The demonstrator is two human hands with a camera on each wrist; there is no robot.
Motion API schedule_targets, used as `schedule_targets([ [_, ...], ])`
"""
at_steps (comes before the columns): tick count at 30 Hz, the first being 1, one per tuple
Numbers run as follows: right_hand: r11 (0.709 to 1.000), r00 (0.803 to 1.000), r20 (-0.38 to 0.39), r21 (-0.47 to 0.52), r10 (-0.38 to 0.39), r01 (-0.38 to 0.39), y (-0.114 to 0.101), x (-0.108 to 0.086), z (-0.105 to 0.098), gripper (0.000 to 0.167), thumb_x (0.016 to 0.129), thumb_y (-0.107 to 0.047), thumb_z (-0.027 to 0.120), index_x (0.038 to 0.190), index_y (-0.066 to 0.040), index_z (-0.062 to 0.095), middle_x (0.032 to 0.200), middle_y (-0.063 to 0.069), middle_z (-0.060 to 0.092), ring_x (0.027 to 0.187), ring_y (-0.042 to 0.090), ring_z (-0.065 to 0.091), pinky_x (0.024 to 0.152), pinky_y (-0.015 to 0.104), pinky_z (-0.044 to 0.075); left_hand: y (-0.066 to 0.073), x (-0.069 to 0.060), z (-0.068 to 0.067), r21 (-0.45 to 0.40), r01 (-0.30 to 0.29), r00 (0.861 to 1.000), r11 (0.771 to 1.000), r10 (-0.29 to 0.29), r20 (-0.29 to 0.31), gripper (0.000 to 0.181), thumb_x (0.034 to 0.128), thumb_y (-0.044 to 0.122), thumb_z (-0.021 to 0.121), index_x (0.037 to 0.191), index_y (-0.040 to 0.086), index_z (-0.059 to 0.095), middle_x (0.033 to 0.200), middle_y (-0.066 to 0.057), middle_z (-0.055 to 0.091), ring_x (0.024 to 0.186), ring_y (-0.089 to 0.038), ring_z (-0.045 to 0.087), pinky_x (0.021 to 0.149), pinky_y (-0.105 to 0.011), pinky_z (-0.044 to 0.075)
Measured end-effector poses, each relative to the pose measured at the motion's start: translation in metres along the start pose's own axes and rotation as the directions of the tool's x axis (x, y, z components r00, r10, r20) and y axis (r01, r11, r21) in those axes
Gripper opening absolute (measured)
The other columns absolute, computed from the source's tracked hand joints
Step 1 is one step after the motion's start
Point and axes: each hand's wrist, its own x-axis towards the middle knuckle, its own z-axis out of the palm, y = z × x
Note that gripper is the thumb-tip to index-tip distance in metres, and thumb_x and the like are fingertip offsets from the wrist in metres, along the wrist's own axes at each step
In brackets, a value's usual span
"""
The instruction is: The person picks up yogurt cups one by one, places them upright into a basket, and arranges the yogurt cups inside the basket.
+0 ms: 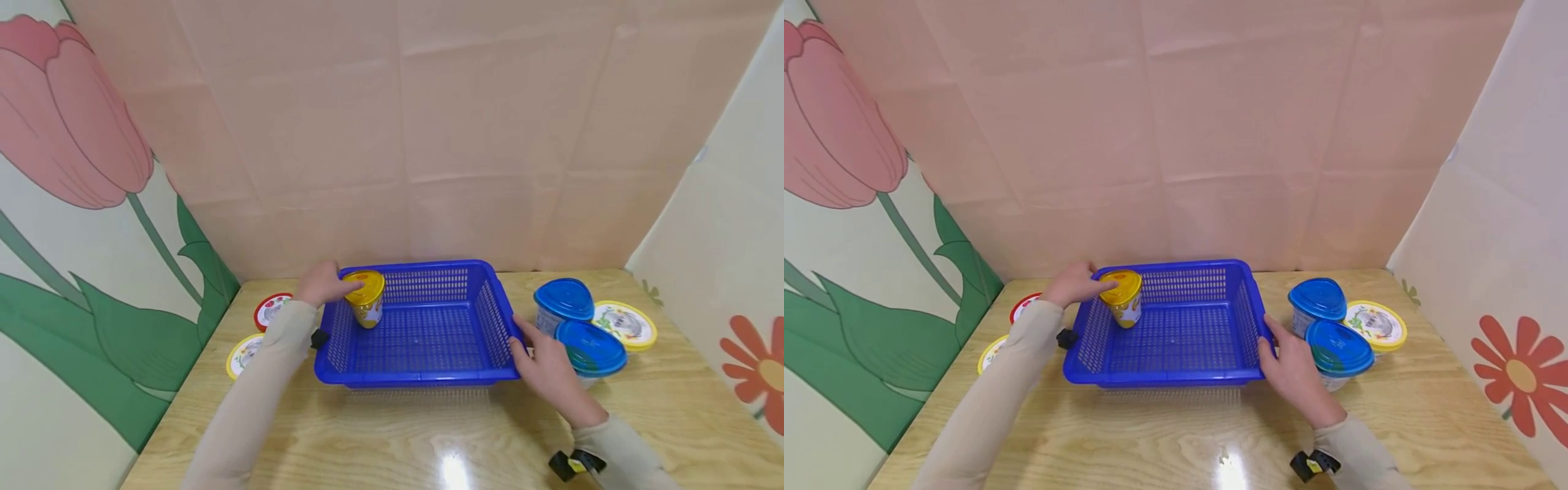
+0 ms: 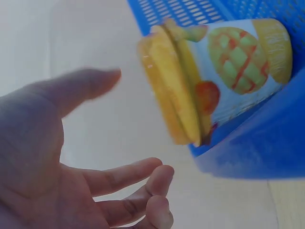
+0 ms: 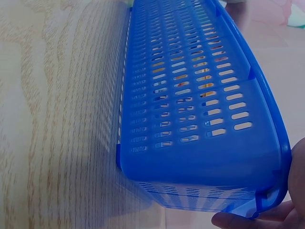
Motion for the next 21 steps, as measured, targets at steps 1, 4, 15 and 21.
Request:
schedule_targets([
  [1,1.0,1.0,-0.001,0.0,-0.001,0.001,0.0,0.0,0.0,0.052,0.102,-0.017,0.051,0.146,0.009,0.041,0.123,0.033,0.062,0.107,0.044,0.065,0.081,0.055,0.056,0.0,-0.003,-0.003,-0.013,-0.003,1.0,1.0,0.003,-0.004,0.058,0.0869,0.055,0.069,0.109,0.001,0.063,0.098,-0.011,0.065,0.083,-0.026,0.059,0.072,-0.039,0.05],
  [4,1.0,1.0,-0.006,-0.002,-0.005,0.005,0.0,0.0,0.0,0.052,0.101,-0.017,0.051,0.146,0.009,0.042,0.123,0.033,0.063,0.107,0.044,0.065,0.081,0.055,0.057,-0.002,-0.015,-0.014,-0.049,-0.011,1.0,0.999,0.01,-0.021,0.056,0.0925,0.047,0.065,0.12,-0.002,0.061,0.11,-0.016,0.067,0.092,-0.029,0.062,0.08,-0.044,0.053],
  [15,1.0,1.0,-0.003,0.001,-0.002,0.002,0.0,-0.001,0.001,0.053,0.102,-0.017,0.051,0.146,0.008,0.041,0.123,0.033,0.062,0.107,0.044,0.065,0.081,0.055,0.056,-0.024,-0.072,-0.036,-0.077,-0.003,0.995,0.997,-0.005,-0.103,0.055,0.0942,0.048,0.063,0.123,0.001,0.06,0.105,-0.016,0.068,0.085,-0.027,0.063,0.072,-0.041,0.054],
  [21,1.0,1.0,-0.002,-0.003,0.011,-0.011,-0.002,-0.001,0.001,0.053,0.102,-0.017,0.05,0.147,0.008,0.041,0.124,0.033,0.062,0.107,0.044,0.065,0.081,0.055,0.057,-0.041,-0.093,-0.034,-0.03,-0.005,0.991,1.0,0.0,-0.134,0.052,0.0925,0.043,0.067,0.118,-0.003,0.061,0.1,-0.017,0.067,0.081,-0.027,0.061,0.067,-0.037,0.054],
])
